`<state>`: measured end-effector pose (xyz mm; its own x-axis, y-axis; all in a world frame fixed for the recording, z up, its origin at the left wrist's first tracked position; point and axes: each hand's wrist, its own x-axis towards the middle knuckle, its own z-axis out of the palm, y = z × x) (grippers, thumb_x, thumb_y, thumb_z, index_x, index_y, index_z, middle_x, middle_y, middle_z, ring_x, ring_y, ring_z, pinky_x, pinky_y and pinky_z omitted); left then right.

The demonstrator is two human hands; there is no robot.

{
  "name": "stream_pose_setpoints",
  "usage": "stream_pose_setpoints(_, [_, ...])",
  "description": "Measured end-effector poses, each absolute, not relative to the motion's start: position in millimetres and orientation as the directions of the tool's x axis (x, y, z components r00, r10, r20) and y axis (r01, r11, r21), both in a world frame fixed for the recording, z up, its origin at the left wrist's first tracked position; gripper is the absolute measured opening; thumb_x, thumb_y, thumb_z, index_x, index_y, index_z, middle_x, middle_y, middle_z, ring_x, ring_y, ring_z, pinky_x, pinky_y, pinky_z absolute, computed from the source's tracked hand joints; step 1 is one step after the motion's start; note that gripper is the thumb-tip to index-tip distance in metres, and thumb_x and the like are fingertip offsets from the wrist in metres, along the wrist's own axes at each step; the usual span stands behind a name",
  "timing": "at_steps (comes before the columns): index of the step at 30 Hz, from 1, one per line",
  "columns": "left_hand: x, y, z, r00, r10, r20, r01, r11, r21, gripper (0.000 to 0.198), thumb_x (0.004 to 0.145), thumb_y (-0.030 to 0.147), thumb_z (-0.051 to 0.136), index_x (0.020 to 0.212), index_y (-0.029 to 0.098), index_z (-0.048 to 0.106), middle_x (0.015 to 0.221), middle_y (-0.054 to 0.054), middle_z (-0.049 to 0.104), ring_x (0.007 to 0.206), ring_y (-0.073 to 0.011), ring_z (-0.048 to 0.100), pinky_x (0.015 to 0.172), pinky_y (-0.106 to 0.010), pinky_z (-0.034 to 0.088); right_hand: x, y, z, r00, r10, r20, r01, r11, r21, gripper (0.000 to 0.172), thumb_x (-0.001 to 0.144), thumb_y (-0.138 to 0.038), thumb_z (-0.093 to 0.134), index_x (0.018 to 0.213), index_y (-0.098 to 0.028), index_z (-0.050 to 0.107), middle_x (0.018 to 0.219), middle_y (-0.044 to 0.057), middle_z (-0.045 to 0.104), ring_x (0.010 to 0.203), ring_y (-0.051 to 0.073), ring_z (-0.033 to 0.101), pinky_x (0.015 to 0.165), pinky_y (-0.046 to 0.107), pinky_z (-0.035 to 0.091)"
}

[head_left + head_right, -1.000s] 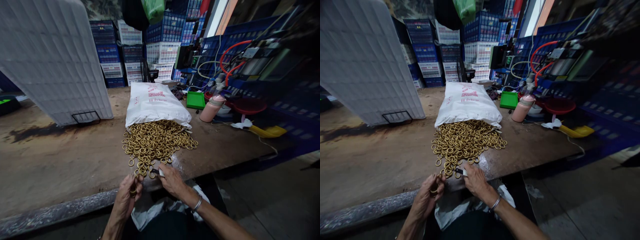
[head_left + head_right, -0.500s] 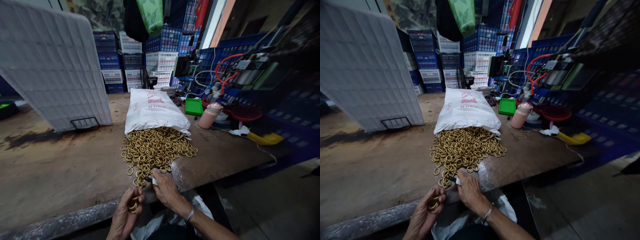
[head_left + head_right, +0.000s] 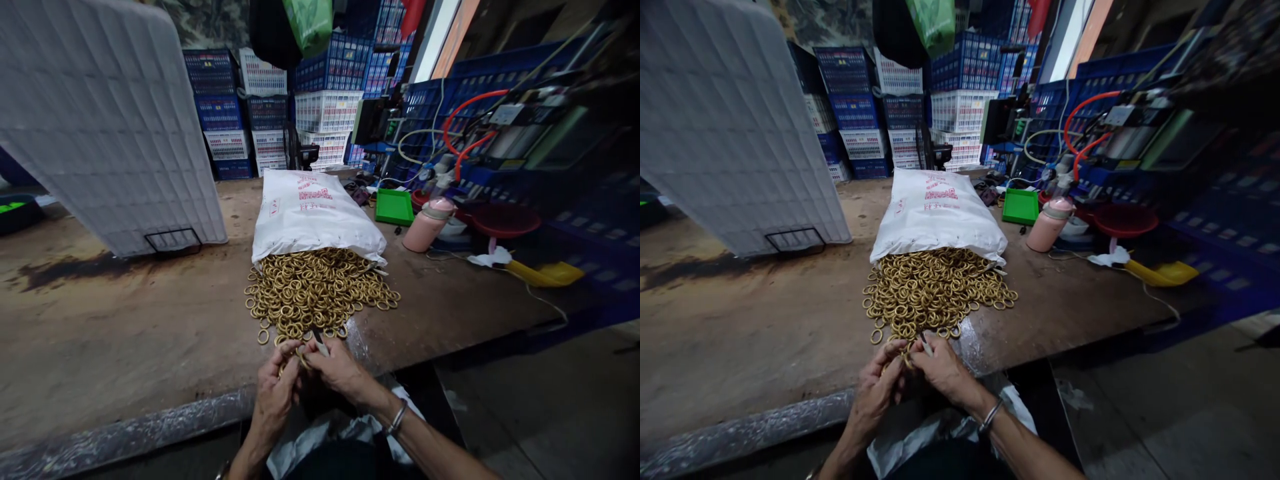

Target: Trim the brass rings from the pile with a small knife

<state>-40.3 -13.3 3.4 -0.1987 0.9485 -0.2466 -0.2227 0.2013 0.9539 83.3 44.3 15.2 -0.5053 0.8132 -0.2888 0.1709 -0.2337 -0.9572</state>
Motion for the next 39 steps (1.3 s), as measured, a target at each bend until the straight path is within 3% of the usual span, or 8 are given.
stream_pose_setpoints(6, [-41,-15,-5,-0.184,0.974,-0.133,-0.113,0.113,0.987,0.026,0.075,0.037,0.056,0.09,0.016,0.064,0.055,0.002,0.056,0.048,-0.0097,0.047,0.045,-0.019,0.035,85,43,25,-0.568,0.668,-0.481,0.126,-0.507,-0.853,0.008,0.07,-0.026,0.047,0.071,-0.02,0.042,0.051,-0.011,0.043,0.03,0.001,0.02,0.031,0.016,0.013])
stream_pose_setpoints(13, [-39,-15,-1,-0.18,0.984,0.014,0.024,-0.01,1.0,0.018,0.078,0.031,0.054,0.083,0.017,0.063,0.066,-0.001,0.062,0.062,-0.0135,0.055,0.06,-0.022,0.041,86,40,30,-0.611,0.615,-0.499,0.143,-0.534,-0.833,0.015,0.071,-0.032,0.05,0.073,-0.021,0.041,0.052,-0.011,0.044,0.029,0.001,0.02,0.03,0.016,0.013])
stream_pose_setpoints(17, [-39,-14,1,-0.236,0.965,0.11,0.221,-0.057,0.974,0.014,0.077,0.027,0.053,0.076,0.018,0.063,0.066,-0.001,0.062,0.064,-0.0153,0.056,0.063,-0.024,0.042,89,43,24,-0.53,0.713,-0.46,0.203,-0.42,-0.885,0.012,0.076,-0.032,0.045,0.075,-0.02,0.044,0.05,-0.009,0.044,0.033,0.003,0.025,0.034,0.017,0.017])
stream_pose_setpoints(22, [-40,-13,-3,-0.254,0.948,0.192,0.328,-0.102,0.939,0.01,0.073,0.024,0.056,0.076,0.02,0.064,0.07,-0.002,0.065,0.068,-0.0176,0.058,0.066,-0.026,0.043,97,46,22,-0.481,0.843,-0.24,0.29,-0.105,-0.951,0.025,0.082,-0.037,0.042,0.066,-0.018,0.048,0.053,-0.005,0.046,0.047,0.007,0.039,0.048,0.018,0.031])
stream_pose_setpoints(25, [-37,-12,0,-0.251,0.956,0.152,0.286,-0.077,0.955,0.01,0.073,0.026,0.057,0.076,0.019,0.065,0.069,-0.003,0.065,0.067,-0.0176,0.058,0.066,-0.026,0.043,97,46,20,-0.503,0.851,-0.152,0.324,0.022,-0.946,0.03,0.084,-0.038,0.04,0.063,-0.017,0.048,0.056,-0.003,0.048,0.054,0.008,0.044,0.052,0.019,0.033])
stream_pose_setpoints(28, [-32,-12,6,-0.239,0.97,0.038,0.122,-0.008,0.992,0.014,0.074,0.031,0.057,0.073,0.018,0.063,0.067,-0.002,0.063,0.065,-0.0159,0.056,0.064,-0.025,0.042,96,45,17,-0.493,0.858,-0.148,0.359,0.045,-0.932,0.031,0.084,-0.037,0.039,0.063,-0.017,0.049,0.056,-0.003,0.049,0.054,0.009,0.045,0.052,0.02,0.033])
stream_pose_setpoints(33, [-26,-14,12,-0.082,0.962,-0.259,-0.268,0.229,0.936,0.027,0.075,0.043,0.055,0.07,0.016,0.054,0.053,0.005,0.048,0.041,-0.0054,0.037,0.04,-0.017,0.029,94,46,15,-0.485,0.865,-0.13,0.355,0.06,-0.933,0.026,0.083,-0.034,0.04,0.066,-0.017,0.05,0.06,-0.003,0.052,0.056,0.009,0.045,0.053,0.02,0.034])
stream_pose_setpoints(39, [-29,-16,9,0.02,0.946,-0.323,-0.384,0.305,0.872,0.03,0.075,0.045,0.055,0.068,0.016,0.049,0.054,0.006,0.044,0.038,-0.0029,0.031,0.036,-0.015,0.022,92,44,19,-0.497,0.858,-0.13,0.335,0.052,-0.941,0.026,0.083,-0.036,0.04,0.066,-0.018,0.048,0.062,-0.002,0.054,0.059,0.01,0.047,0.056,0.02,0.036])
